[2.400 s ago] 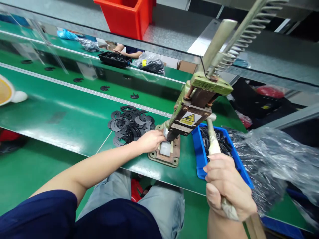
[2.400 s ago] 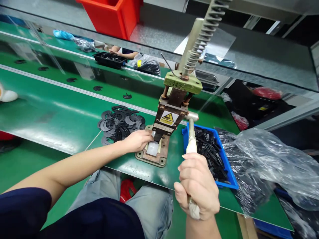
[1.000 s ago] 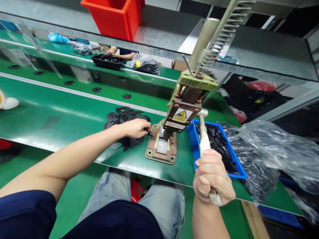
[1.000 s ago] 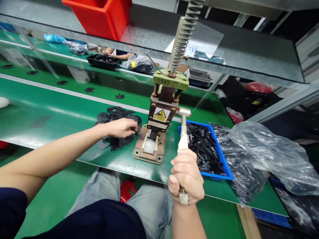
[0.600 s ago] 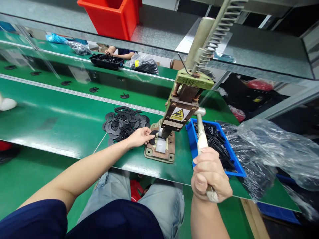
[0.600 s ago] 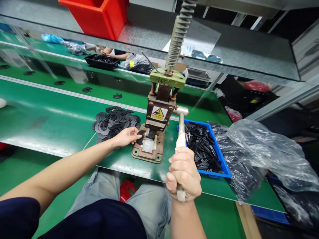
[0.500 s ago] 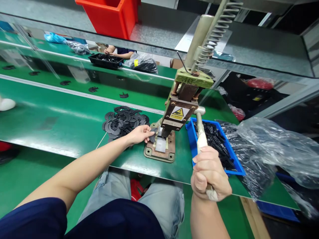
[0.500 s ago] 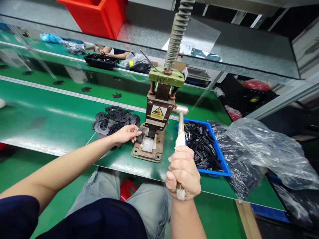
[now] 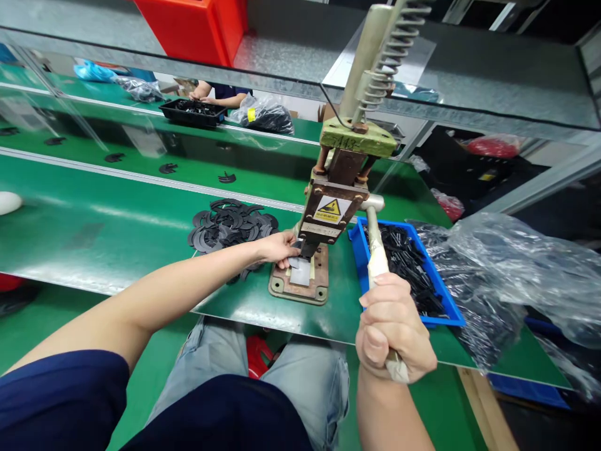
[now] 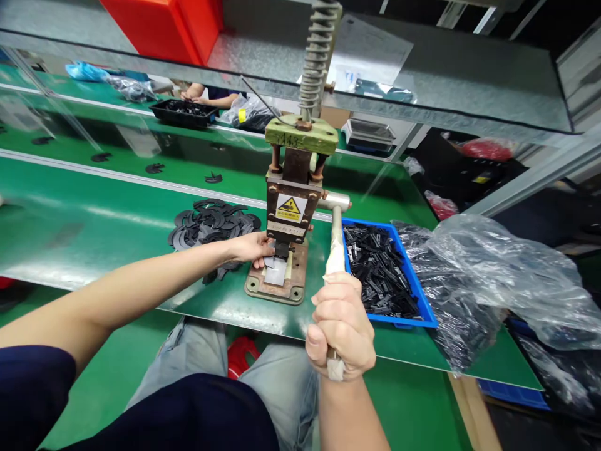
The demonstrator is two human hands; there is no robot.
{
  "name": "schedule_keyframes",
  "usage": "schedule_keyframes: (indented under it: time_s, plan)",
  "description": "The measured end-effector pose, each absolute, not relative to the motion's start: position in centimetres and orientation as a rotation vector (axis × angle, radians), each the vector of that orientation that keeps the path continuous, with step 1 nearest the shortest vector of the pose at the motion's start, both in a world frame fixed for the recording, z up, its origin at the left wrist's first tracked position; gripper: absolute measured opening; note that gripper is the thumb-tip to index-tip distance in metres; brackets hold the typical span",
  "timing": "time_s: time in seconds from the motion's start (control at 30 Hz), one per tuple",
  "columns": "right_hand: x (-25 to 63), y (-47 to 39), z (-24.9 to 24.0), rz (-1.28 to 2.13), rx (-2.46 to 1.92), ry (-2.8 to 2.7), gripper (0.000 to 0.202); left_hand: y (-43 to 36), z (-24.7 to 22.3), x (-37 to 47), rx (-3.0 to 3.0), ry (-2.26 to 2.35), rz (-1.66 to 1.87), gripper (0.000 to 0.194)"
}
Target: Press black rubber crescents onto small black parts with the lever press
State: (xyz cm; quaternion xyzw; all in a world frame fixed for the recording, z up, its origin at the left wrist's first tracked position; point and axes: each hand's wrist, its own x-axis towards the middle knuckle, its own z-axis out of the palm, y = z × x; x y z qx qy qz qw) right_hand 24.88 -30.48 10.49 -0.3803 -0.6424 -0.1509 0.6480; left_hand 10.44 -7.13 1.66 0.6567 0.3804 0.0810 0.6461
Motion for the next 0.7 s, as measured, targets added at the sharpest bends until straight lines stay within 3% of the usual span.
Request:
schedule_keyframes:
  time_s: [0.17,0.43,0.57,0.7]
  plan:
    - [24.9,-30.4,10.4,-0.354,-0.883,-1.449,0.033,-7.3,2.5,11.5,1.5,0.983,0.08,0.024]
    - [25.2,-30.5,10.5,-0.337,-0.87,-1.477,0.031,-8.1,3.9,10.1,1.647,0.856,0.179,0.025]
    - [25.1,-30.3,10.5,-0.346,-0.84,-1.471,0.031,-2.5,5.4,7.5,1.956,0.681,0.12,0.018]
    - [25.0,-30.3,10.5,-0.355,-0.852,-1.442,0.032,5.9,6.0,5.2,2.408,1.245,0.235,0.027]
